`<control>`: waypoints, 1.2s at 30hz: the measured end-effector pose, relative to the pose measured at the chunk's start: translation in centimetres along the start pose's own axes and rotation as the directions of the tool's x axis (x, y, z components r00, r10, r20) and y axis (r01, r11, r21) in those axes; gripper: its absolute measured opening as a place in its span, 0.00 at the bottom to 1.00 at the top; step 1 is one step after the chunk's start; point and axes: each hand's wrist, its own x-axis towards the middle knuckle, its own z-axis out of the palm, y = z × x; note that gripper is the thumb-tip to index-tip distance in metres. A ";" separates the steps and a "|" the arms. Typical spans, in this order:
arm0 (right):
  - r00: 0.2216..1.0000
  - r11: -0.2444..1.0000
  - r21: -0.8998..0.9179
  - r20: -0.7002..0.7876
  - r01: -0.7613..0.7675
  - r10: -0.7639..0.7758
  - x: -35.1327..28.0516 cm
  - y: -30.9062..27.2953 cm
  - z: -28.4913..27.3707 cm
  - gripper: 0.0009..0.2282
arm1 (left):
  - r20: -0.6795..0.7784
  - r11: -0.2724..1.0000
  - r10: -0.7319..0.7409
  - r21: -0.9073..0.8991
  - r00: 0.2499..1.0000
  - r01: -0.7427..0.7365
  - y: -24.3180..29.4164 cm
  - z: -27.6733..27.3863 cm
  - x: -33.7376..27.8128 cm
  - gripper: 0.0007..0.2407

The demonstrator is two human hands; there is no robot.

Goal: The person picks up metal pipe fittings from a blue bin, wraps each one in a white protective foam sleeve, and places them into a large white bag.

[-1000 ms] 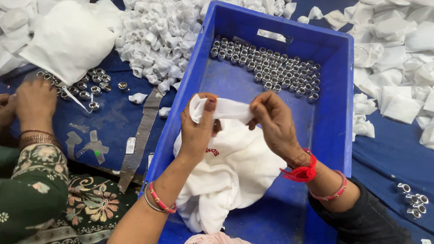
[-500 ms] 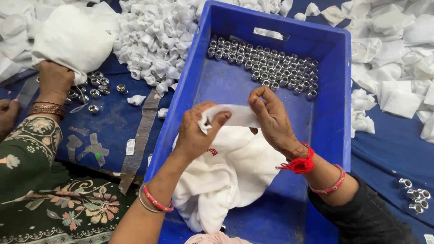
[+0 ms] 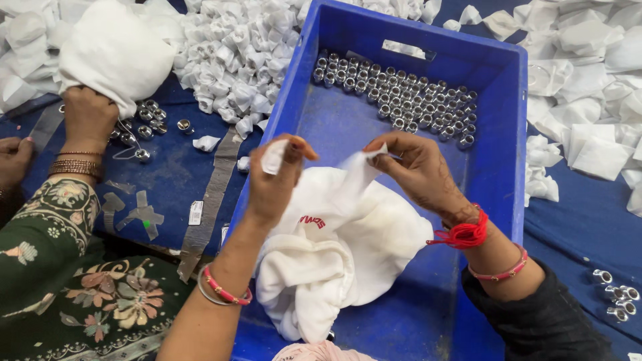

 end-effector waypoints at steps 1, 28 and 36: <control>0.998 0.995 -0.088 0.040 0.052 -0.049 0.0 -0.3 -0.1 0.05 | 0.070 0.990 0.069 0.121 0.995 -0.077 0.7 -0.1 0.1 0.12; 0.994 0.995 -0.049 -0.069 -0.087 0.083 -1.3 -0.5 0.7 0.18 | 0.118 0.964 -0.120 0.253 0.986 0.087 0.1 4.3 -0.9 0.12; 0.995 0.999 -0.027 -0.092 0.038 -0.041 -1.3 0.1 0.5 0.14 | 0.048 0.991 -0.031 0.132 0.998 0.025 -2.0 4.3 -0.7 0.10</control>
